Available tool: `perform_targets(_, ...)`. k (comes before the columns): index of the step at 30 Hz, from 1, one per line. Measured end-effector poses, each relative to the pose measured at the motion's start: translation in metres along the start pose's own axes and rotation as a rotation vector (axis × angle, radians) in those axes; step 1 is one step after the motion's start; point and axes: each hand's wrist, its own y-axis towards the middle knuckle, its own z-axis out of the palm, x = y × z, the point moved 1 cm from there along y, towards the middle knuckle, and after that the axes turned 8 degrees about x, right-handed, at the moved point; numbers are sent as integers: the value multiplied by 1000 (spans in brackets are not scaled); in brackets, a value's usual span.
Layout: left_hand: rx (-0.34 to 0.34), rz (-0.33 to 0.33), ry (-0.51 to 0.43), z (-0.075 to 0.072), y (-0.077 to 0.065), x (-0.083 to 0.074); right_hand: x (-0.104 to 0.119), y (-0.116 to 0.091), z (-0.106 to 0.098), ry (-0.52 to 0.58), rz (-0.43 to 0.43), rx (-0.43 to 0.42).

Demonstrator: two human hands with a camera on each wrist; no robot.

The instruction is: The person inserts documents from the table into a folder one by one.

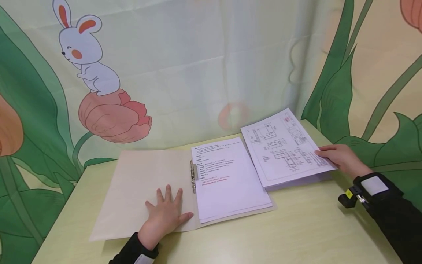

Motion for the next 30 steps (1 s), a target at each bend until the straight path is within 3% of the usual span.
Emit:
perform_targets(14, -2, -4, 9, 2, 1, 0, 13, 0, 12, -50, 2, 45)
perform_targets(30, 7, 0, -4, 4, 3, 2, 29, 6, 32, -26, -24, 80)
